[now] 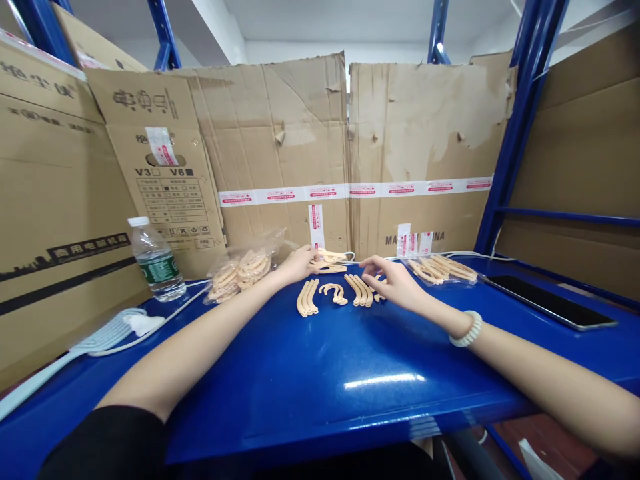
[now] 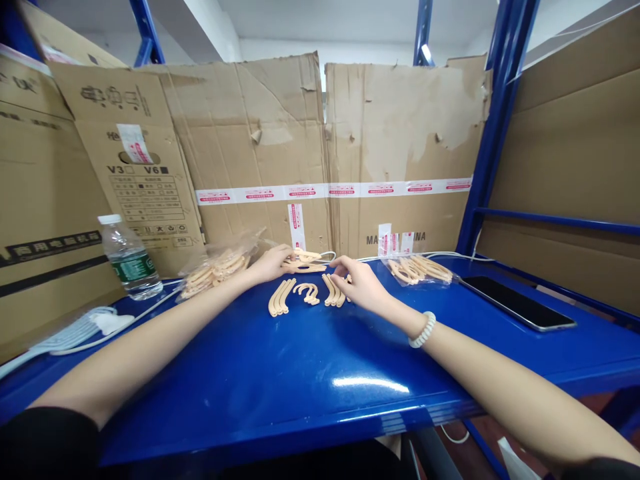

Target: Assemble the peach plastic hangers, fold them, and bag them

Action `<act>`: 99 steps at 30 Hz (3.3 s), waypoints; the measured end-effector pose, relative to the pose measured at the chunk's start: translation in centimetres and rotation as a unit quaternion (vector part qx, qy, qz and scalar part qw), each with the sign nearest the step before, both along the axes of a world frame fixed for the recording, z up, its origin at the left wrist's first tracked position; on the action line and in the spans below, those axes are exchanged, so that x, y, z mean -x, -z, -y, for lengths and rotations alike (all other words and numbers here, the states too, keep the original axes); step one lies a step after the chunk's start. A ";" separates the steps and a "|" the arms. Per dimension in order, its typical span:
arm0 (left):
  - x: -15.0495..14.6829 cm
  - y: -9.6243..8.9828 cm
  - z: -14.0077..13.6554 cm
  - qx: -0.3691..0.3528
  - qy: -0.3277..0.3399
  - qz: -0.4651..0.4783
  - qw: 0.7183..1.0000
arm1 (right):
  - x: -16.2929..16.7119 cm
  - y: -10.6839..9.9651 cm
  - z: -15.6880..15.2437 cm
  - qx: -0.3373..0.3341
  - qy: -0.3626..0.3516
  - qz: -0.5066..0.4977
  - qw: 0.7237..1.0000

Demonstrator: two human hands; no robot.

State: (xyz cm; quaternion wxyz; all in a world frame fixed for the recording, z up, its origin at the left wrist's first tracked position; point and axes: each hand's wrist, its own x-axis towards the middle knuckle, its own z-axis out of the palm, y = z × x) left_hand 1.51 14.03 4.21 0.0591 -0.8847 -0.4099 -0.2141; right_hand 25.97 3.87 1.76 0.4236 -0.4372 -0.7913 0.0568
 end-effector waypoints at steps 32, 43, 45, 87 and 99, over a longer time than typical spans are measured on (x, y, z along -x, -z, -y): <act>1.5 2.9 12.1 0.238 0.038 0.422 0.874 | 1.8 -1.1 3.0 0.280 -0.116 -0.256 0.918; 1.4 2.2 13.1 0.202 0.064 0.311 0.926 | 1.2 -0.1 1.9 0.314 -0.180 -0.359 0.860; 1.1 2.1 13.8 0.238 0.090 0.276 0.927 | 1.6 0.1 2.2 0.335 -0.194 -0.348 0.854; 0.1 3.6 15.7 0.186 0.175 0.110 0.960 | 2.6 1.2 4.4 -0.274 -0.271 0.165 0.908; 0.2 3.5 15.4 0.148 0.197 0.101 0.964 | 2.8 0.2 5.1 -0.417 -0.211 0.233 0.853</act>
